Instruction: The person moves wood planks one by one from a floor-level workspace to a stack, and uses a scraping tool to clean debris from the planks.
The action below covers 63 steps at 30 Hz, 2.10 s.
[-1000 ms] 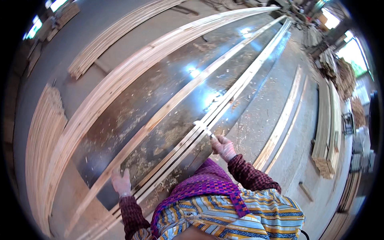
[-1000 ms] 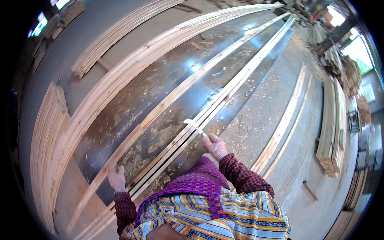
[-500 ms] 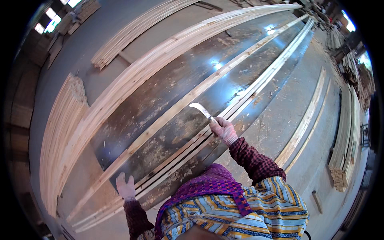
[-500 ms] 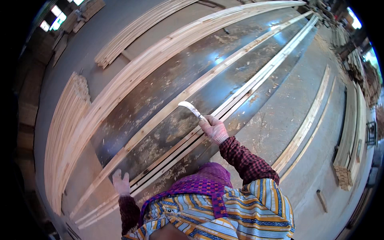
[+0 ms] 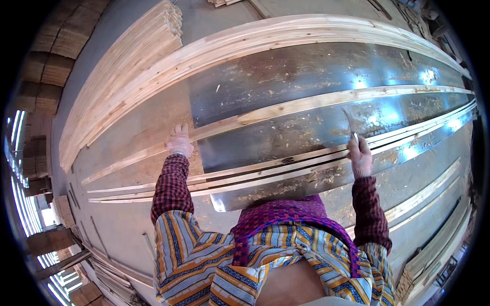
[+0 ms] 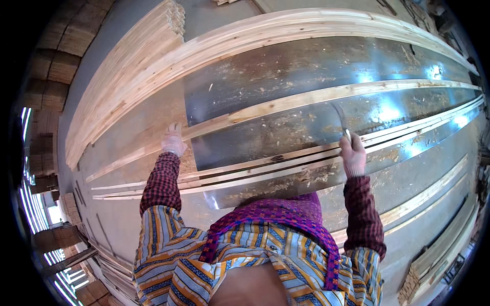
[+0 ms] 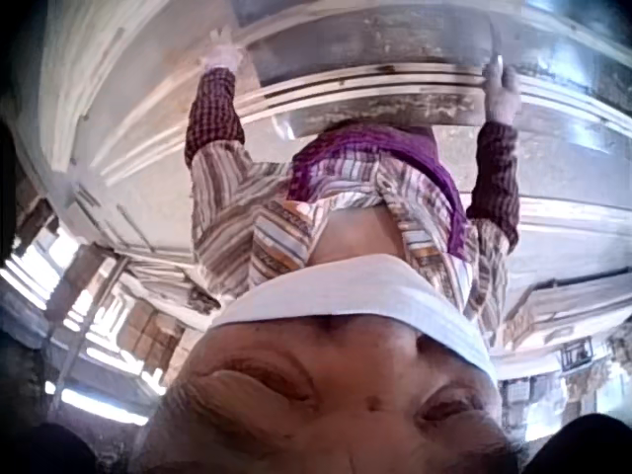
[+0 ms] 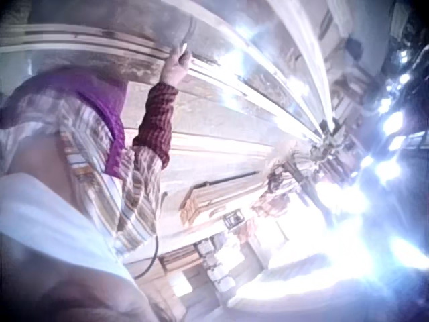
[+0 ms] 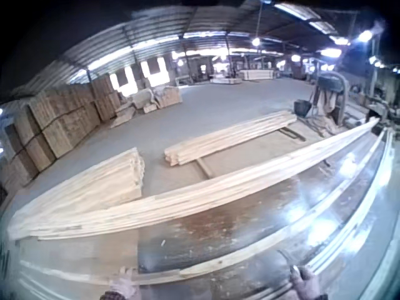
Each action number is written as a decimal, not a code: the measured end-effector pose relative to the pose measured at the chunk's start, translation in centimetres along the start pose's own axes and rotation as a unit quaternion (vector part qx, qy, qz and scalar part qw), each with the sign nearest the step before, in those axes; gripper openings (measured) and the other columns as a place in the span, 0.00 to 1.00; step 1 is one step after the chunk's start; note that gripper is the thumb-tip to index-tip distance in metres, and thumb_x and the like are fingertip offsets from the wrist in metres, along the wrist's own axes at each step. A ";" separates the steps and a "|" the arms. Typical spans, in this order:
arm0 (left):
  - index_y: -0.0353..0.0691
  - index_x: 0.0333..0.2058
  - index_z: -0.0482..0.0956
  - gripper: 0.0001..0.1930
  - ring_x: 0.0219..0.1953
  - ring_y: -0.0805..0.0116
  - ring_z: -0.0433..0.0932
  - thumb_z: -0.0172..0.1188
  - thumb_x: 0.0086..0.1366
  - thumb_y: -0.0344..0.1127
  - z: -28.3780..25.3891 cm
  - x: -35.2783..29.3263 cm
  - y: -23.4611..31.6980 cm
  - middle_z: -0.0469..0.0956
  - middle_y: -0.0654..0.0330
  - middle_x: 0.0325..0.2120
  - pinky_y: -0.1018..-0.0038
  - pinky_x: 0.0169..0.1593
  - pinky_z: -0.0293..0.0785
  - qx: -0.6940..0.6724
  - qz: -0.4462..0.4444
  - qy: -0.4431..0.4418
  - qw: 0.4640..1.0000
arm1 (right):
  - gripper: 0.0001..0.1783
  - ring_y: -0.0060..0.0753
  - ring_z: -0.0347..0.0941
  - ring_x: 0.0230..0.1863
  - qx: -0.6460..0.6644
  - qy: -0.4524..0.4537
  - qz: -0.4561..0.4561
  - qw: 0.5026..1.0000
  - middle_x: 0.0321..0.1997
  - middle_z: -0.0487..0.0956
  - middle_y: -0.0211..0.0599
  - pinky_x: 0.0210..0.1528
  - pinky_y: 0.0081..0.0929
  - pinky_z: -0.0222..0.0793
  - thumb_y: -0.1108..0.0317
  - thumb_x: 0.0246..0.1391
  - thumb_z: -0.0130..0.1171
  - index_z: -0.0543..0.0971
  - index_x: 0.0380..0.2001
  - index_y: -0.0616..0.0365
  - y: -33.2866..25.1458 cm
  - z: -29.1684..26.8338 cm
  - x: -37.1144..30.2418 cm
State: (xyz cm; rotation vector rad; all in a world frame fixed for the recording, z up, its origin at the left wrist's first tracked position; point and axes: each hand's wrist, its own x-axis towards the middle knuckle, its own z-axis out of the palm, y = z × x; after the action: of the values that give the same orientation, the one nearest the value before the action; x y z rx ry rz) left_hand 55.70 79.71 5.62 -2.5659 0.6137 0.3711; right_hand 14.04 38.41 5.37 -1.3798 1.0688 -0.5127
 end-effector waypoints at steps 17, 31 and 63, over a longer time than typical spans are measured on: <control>0.40 0.44 0.82 0.25 0.45 0.47 0.83 0.71 0.51 0.49 15.9 3.4 -11.0 0.84 0.47 0.39 0.57 0.51 0.78 -0.055 0.155 0.029 0.986 | 0.24 0.55 0.78 0.51 -0.531 -0.146 -0.140 0.823 0.49 0.79 0.51 0.52 0.46 0.74 0.47 0.57 0.57 0.78 0.46 0.55 -1.2 19.9 8.0; 0.42 0.42 0.85 0.33 0.42 0.50 0.84 0.68 0.48 0.65 -0.9 -8.2 -4.9 0.85 0.47 0.37 0.59 0.44 0.79 -0.086 0.253 -0.027 0.963 | 0.20 0.50 0.79 0.50 -0.478 -0.046 -0.077 0.874 0.47 0.81 0.48 0.51 0.41 0.75 0.52 0.56 0.59 0.80 0.44 0.56 -8.6 6.2 1.3; 0.35 0.24 0.72 0.24 0.21 0.52 0.70 0.68 0.56 0.51 -10.3 -21.1 -4.1 0.67 0.45 0.19 0.62 0.26 0.64 -0.258 0.457 -0.167 0.835 | 0.26 0.19 0.68 0.16 0.236 0.127 0.039 0.963 0.24 0.75 0.32 0.17 0.20 0.65 0.58 0.70 0.49 0.67 0.66 0.56 -1.5 9.8 -25.1</control>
State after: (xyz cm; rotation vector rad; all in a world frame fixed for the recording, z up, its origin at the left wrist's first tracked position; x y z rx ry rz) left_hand 40.96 85.23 23.56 -2.3570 1.7744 1.4313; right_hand 10.81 64.11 13.01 -0.8639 1.1111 -0.8424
